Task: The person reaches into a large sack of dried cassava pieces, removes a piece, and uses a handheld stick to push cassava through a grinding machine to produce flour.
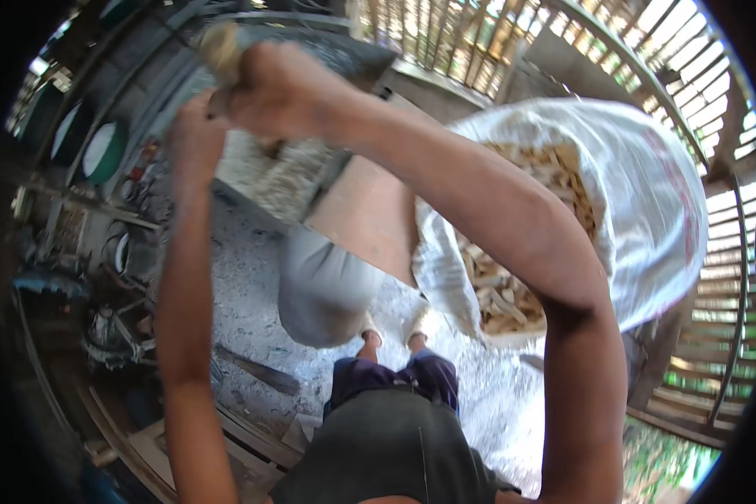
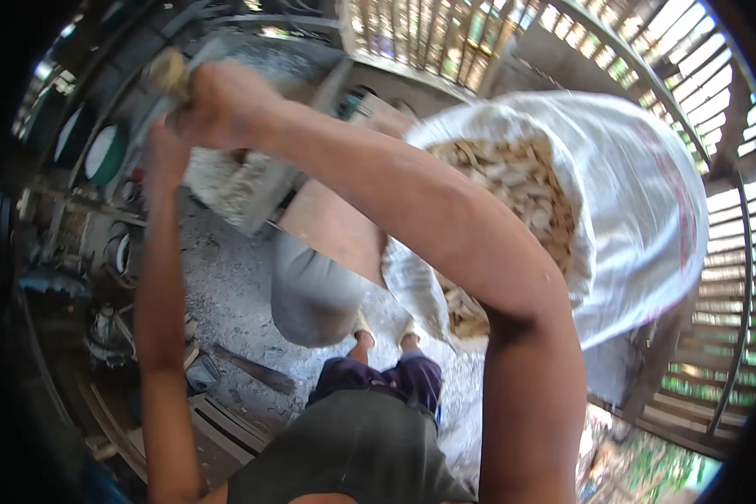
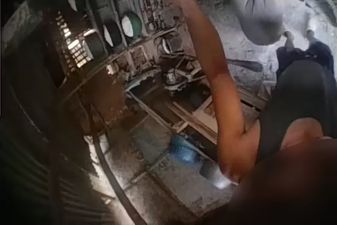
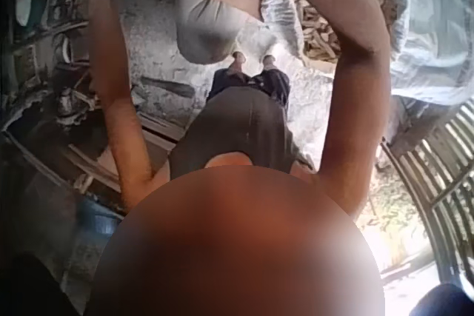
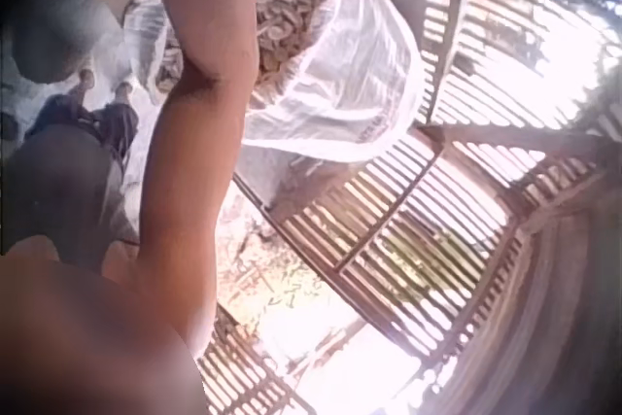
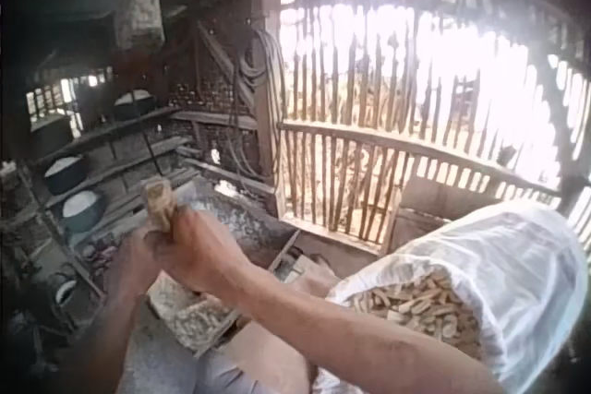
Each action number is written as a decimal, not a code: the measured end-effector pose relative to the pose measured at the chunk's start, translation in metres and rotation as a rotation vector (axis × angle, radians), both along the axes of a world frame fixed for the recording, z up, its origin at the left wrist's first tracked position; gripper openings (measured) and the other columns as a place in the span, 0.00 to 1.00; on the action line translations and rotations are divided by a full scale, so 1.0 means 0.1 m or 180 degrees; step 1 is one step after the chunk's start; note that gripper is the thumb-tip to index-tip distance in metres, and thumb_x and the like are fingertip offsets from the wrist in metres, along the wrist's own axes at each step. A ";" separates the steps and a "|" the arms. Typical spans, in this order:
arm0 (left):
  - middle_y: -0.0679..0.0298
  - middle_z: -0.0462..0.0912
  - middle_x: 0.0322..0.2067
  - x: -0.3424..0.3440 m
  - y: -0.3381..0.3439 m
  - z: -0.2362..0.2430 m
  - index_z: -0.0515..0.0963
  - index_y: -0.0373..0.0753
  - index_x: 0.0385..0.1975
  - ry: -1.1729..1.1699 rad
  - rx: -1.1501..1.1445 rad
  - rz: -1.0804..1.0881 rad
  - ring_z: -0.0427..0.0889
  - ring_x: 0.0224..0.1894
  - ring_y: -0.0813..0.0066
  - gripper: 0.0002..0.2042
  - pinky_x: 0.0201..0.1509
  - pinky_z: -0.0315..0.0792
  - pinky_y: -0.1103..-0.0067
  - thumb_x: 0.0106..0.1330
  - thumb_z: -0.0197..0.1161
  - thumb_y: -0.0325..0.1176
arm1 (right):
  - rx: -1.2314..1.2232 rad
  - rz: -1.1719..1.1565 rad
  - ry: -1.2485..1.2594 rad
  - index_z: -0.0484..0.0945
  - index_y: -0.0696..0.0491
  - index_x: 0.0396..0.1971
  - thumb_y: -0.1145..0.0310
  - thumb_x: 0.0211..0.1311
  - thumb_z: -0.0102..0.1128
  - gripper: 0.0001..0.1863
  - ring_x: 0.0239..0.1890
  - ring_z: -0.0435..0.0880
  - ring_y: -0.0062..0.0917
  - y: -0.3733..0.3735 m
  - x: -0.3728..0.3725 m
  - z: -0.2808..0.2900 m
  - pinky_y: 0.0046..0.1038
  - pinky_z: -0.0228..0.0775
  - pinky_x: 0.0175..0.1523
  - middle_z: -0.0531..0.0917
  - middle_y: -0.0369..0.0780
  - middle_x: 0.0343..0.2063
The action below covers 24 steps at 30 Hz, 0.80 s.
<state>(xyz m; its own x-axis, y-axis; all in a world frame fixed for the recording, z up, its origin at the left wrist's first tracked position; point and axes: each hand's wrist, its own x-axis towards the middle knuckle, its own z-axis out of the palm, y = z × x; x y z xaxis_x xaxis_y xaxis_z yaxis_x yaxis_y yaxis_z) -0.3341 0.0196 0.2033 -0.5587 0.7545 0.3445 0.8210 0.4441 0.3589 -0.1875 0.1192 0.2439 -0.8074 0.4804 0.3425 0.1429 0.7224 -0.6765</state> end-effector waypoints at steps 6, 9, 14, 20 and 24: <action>0.64 0.87 0.37 0.12 0.07 -0.05 0.83 0.46 0.41 -0.0149 0.0415 0.0129 0.85 0.42 0.62 0.11 0.48 0.76 0.71 0.63 0.57 0.38 | -0.0210 0.0277 0.0209 0.80 0.64 0.26 0.59 0.50 0.60 0.19 0.33 0.85 0.48 0.09 -0.07 -0.14 0.40 0.77 0.38 0.81 0.57 0.23; 0.64 0.87 0.38 0.13 0.03 -0.08 0.82 0.47 0.42 -0.0151 0.0492 0.0351 0.85 0.42 0.62 0.11 0.48 0.75 0.69 0.62 0.60 0.38 | -0.0101 0.0164 0.0458 0.80 0.64 0.25 0.60 0.51 0.60 0.18 0.33 0.85 0.48 0.09 -0.23 -0.05 0.40 0.76 0.36 0.81 0.59 0.24; 0.61 0.84 0.42 0.12 0.12 -0.18 0.76 0.42 0.49 -0.0452 0.1349 0.0246 0.82 0.46 0.58 0.16 0.49 0.74 0.67 0.61 0.58 0.25 | -0.0316 -0.0020 0.0379 0.80 0.64 0.27 0.63 0.54 0.59 0.16 0.24 0.85 0.41 0.17 -0.38 -0.12 0.37 0.76 0.30 0.81 0.53 0.17; 0.60 0.82 0.46 0.12 0.06 -0.22 0.72 0.42 0.55 -0.0367 0.1669 0.0319 0.81 0.49 0.60 0.23 0.53 0.73 0.67 0.58 0.54 0.17 | -0.0684 -0.0119 0.0434 0.80 0.64 0.24 0.63 0.56 0.59 0.16 0.19 0.84 0.24 -0.06 -0.32 0.49 0.29 0.76 0.24 0.83 0.46 0.18; 0.54 0.78 0.52 0.10 0.12 -0.26 0.67 0.39 0.61 -0.0336 0.2025 0.0184 0.77 0.56 0.58 0.29 0.60 0.70 0.68 0.55 0.59 0.19 | -0.0415 0.0312 0.0370 0.81 0.63 0.38 0.64 0.57 0.56 0.17 0.20 0.85 0.26 0.11 -0.54 -0.19 0.28 0.77 0.26 0.84 0.49 0.21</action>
<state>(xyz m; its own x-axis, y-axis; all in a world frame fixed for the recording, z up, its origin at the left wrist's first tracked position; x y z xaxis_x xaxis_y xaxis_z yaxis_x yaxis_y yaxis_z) -0.3237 0.0316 0.1776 -0.6476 0.3888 0.6553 0.7480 0.1604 0.6440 -0.2411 0.1303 0.2250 -0.8111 0.4479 0.3761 -0.0083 0.6342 -0.7731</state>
